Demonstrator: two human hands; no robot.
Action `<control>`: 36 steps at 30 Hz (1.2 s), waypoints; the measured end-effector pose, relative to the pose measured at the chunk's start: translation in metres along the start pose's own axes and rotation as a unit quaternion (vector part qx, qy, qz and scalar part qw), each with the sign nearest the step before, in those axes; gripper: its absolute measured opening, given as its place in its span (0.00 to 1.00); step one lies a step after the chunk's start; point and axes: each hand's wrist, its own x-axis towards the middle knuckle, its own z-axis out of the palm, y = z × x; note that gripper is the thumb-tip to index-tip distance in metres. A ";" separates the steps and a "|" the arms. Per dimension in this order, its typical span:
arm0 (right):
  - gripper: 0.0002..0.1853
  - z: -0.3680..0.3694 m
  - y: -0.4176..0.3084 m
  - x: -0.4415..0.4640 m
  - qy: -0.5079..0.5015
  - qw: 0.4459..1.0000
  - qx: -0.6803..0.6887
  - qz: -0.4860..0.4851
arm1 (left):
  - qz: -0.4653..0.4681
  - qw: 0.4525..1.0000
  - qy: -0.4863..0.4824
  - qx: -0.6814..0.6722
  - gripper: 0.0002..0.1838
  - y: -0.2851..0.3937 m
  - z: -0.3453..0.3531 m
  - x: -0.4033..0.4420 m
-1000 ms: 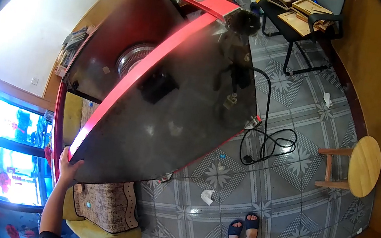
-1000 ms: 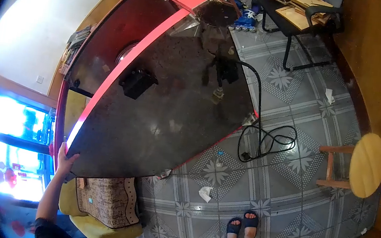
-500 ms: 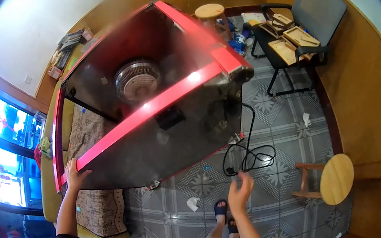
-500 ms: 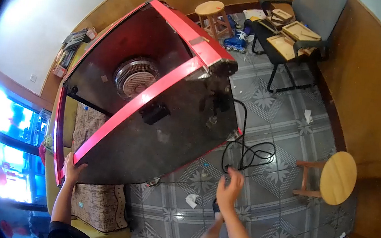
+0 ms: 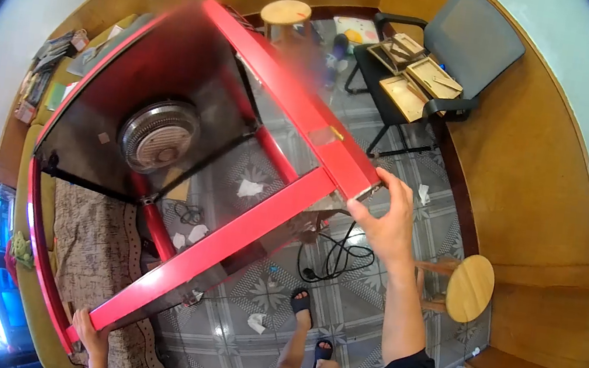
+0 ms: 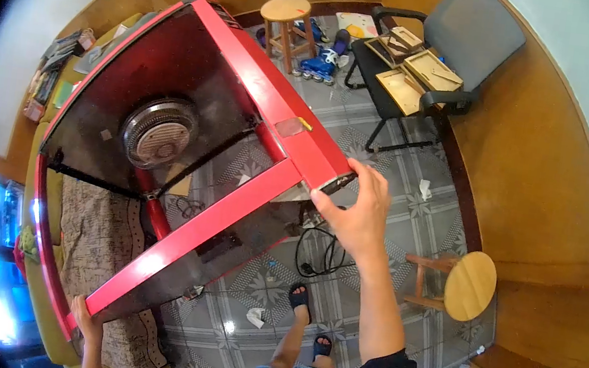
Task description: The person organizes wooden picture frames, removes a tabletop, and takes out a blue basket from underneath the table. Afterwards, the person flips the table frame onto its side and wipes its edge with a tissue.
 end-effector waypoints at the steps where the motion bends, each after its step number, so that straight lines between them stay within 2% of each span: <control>1: 0.37 0.001 0.001 0.000 0.011 1.000 -0.003 -0.018 | 0.003 1.000 -0.007 -0.003 0.32 -0.005 0.003 -0.002; 6: 0.36 0.014 -0.004 0.000 0.048 0.997 -0.054 -0.015 | 0.059 0.996 0.044 0.043 0.32 -0.007 0.005 0.000; 7: 0.37 0.014 -0.003 0.000 0.055 0.996 -0.059 -0.025 | 0.038 0.999 0.007 0.024 0.31 -0.007 0.003 0.000; 12: 0.38 0.015 0.001 0.004 0.069 0.990 -0.106 -0.067 | -0.003 0.999 -0.034 -0.039 0.27 0.008 -0.008 0.004; 14: 0.38 0.016 0.004 0.002 0.070 0.988 -0.116 -0.076 | 0.017 1.000 -0.001 -0.018 0.27 0.007 -0.004 0.003; 16: 0.39 0.016 0.005 0.002 0.072 0.986 -0.134 -0.073 | -0.015 1.000 -0.017 -0.015 0.26 -0.010 0.004 -0.008; 18: 0.40 0.018 0.007 0.002 0.073 0.983 -0.151 -0.077 | 0.028 0.999 0.022 0.019 0.25 -0.022 0.009 -0.013; 19: 0.41 0.018 0.007 0.001 0.070 0.983 -0.153 -0.072 | 0.015 1.000 0.008 0.001 0.22 -0.046 0.017 -0.026; 22: 0.42 0.018 0.008 0.003 0.056 0.983 -0.164 -0.063 | 0.030 0.998 -0.020 0.054 0.24 -0.039 0.007 -0.020; 24: 0.44 0.019 0.010 0.003 0.066 0.986 -0.143 -0.058 | 0.025 0.999 0.005 0.037 0.19 -0.006 -0.003 0.002; 26: 0.45 0.020 0.012 0.000 0.067 0.984 -0.157 -0.047 | 0.029 0.998 0.006 0.049 0.20 0.020 -0.011 0.022; 28: 0.47 0.020 0.007 0.000 0.076 0.982 -0.172 -0.015 | 0.035 0.999 0.007 0.031 0.21 0.001 -0.005 0.011; 30: 0.50 0.020 0.004 0.004 0.046 0.983 -0.177 -0.014 | 0.041 0.999 0.004 0.014 0.23 0.004 -0.004 0.016; 32: 0.52 0.022 0.003 0.003 0.069 0.984 -0.166 0.020 | 0.065 0.998 -0.015 -0.008 0.28 0.012 -0.010 0.024; 36: 0.54 0.018 0.007 0.004 0.044 0.982 -0.182 0.000 | 0.042 0.999 -0.022 0.010 0.29 0.022 -0.009 0.031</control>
